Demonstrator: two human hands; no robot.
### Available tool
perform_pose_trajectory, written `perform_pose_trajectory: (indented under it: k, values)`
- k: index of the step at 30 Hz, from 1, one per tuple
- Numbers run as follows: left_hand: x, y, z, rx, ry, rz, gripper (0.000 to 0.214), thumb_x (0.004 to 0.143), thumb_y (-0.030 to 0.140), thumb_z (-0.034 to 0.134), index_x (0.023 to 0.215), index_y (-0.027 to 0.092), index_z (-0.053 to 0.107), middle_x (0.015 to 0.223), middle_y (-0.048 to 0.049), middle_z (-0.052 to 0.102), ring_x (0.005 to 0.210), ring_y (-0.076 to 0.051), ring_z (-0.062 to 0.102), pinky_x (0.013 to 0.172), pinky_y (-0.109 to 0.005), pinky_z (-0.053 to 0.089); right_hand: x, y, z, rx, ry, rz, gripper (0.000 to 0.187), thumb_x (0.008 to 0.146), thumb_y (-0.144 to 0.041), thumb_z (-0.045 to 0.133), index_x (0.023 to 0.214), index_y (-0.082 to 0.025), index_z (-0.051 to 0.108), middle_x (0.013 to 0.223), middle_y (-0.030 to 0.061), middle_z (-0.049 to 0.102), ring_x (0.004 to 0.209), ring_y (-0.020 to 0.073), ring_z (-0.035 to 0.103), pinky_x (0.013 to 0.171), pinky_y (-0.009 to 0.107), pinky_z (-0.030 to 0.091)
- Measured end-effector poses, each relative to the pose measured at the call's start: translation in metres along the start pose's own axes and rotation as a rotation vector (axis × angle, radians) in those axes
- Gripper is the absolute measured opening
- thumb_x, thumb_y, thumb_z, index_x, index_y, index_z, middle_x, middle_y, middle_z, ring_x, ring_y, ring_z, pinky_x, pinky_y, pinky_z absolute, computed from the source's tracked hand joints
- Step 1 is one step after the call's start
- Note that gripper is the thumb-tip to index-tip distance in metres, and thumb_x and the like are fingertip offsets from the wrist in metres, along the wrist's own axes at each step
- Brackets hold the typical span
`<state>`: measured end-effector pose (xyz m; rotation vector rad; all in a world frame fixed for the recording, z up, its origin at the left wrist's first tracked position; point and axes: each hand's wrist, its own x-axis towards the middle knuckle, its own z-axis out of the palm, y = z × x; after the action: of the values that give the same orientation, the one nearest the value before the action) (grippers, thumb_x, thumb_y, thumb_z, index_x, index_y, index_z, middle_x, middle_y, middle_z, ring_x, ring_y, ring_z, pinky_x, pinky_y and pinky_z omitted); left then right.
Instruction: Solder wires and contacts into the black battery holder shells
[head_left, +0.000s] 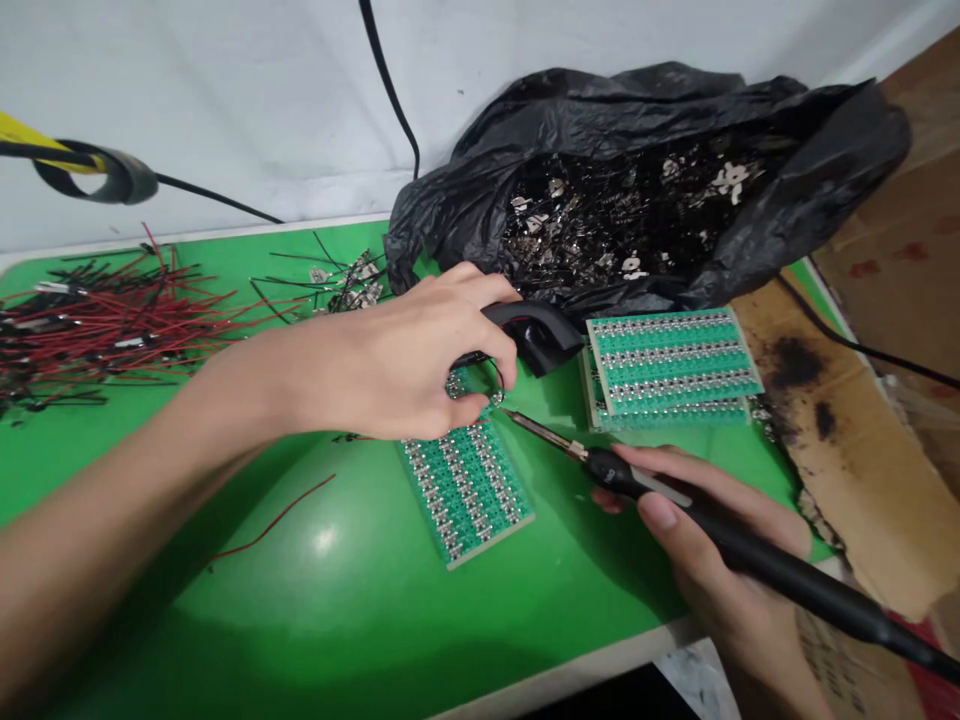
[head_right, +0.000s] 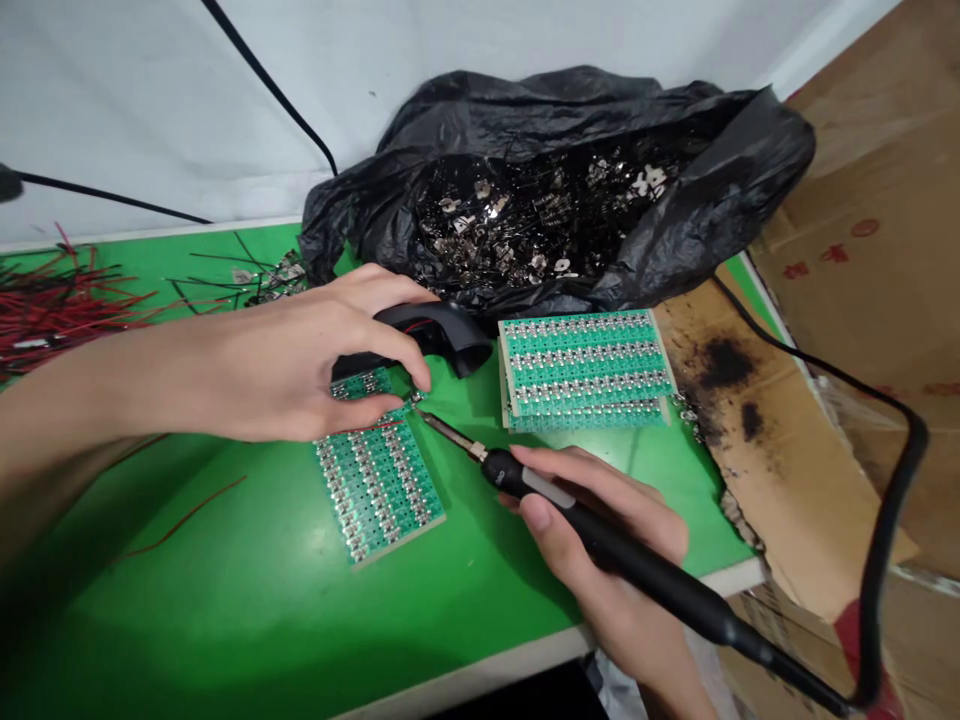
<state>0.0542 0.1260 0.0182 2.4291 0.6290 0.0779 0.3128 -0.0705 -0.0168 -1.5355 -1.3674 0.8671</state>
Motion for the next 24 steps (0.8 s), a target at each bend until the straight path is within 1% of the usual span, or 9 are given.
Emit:
perform_pose_trajectory:
  k: [2,4,8,12,15,20,22,24]
  values:
    - [0.0005,0.0000,0.0002,0.002,0.000,-0.009,0.019,0.088,0.024,0.074,0.105,0.031,0.082,0.148,-0.0030,0.060,0.140,-0.035,0.057,0.121,-0.059,0.052,0.0001,-0.0003,-0.0003,-0.016,0.003,-0.005,0.021,0.101,-0.034,0.081,0.121,-0.034,0.087,0.096,0.0025,0.087,0.074,0.0186,0.081,0.063,0.026,0.067]
    - [0.0005,-0.0001,0.0003,0.006,0.003,-0.014,0.021,0.088,0.026,0.074,0.107,0.032,0.082,0.148,-0.0028,0.059,0.141,-0.035,0.057,0.119,-0.059,0.054,0.0000,-0.0006,-0.0006,-0.024,0.008,0.002,0.021,0.101,-0.035,0.081,0.121,-0.034,0.087,0.096,0.0025,0.087,0.074,0.0187,0.081,0.064,0.026,0.068]
    - [-0.0007,-0.0002,0.0010,0.001,0.003,-0.022,0.029,0.089,0.027,0.074,0.116,0.033,0.081,0.151,-0.0030,0.059,0.145,-0.036,0.056,0.122,-0.058,0.052,0.0003,-0.0015,0.0003,-0.024,0.010,-0.002,0.021,0.101,-0.035,0.081,0.121,-0.037,0.087,0.097,0.0009,0.088,0.074,0.0174,0.082,0.065,0.025,0.068]
    - [-0.0016,-0.0002,0.0030,-0.018,0.027,-0.029,0.035,0.091,0.026,0.073,0.124,0.034,0.079,0.152,-0.0044,0.059,0.150,-0.038,0.054,0.127,-0.059,0.048,0.0011,-0.0015,0.0019,-0.046,0.016,-0.011,0.020,0.101,-0.035,0.081,0.120,-0.035,0.088,0.096,0.0018,0.087,0.074,0.0184,0.081,0.063,0.027,0.067]
    - [-0.0014,0.0005,0.0043,-0.033,0.044,-0.028,0.034,0.092,0.027,0.073,0.124,0.034,0.080,0.153,-0.0050,0.060,0.152,-0.039,0.053,0.129,-0.060,0.047,0.0011,-0.0009,0.0016,-0.056,0.017,0.002,0.020,0.101,-0.036,0.081,0.120,-0.035,0.088,0.098,0.0024,0.088,0.074,0.0189,0.081,0.064,0.028,0.068]
    - [-0.0012,0.0043,0.0033,-0.031,0.056,-0.055,0.037,0.091,0.025,0.074,0.126,0.035,0.081,0.153,-0.0052,0.061,0.150,-0.036,0.056,0.125,-0.058,0.052,0.0011,-0.0027,0.0017,-0.058,0.009,-0.004,0.019,0.101,-0.038,0.082,0.119,-0.037,0.088,0.096,0.0008,0.087,0.074,0.0180,0.081,0.063,0.026,0.067]
    - [-0.0008,0.0058,0.0028,-0.025,0.063,-0.057,0.038,0.090,0.025,0.074,0.126,0.035,0.081,0.152,-0.0047,0.062,0.149,-0.037,0.057,0.125,-0.059,0.052,0.0007,-0.0055,0.0036,-0.062,0.020,0.016,0.018,0.100,-0.039,0.082,0.117,-0.039,0.088,0.095,0.0000,0.087,0.075,0.0175,0.081,0.064,0.025,0.067]
    - [-0.0002,0.0065,0.0028,-0.020,0.071,-0.059,0.037,0.090,0.025,0.074,0.125,0.035,0.082,0.150,-0.0049,0.064,0.147,-0.037,0.059,0.125,-0.061,0.052,-0.0002,-0.0089,0.0066,-0.062,0.055,0.060,0.016,0.100,-0.042,0.082,0.114,-0.037,0.089,0.094,0.0008,0.087,0.074,0.0180,0.081,0.065,0.026,0.068]
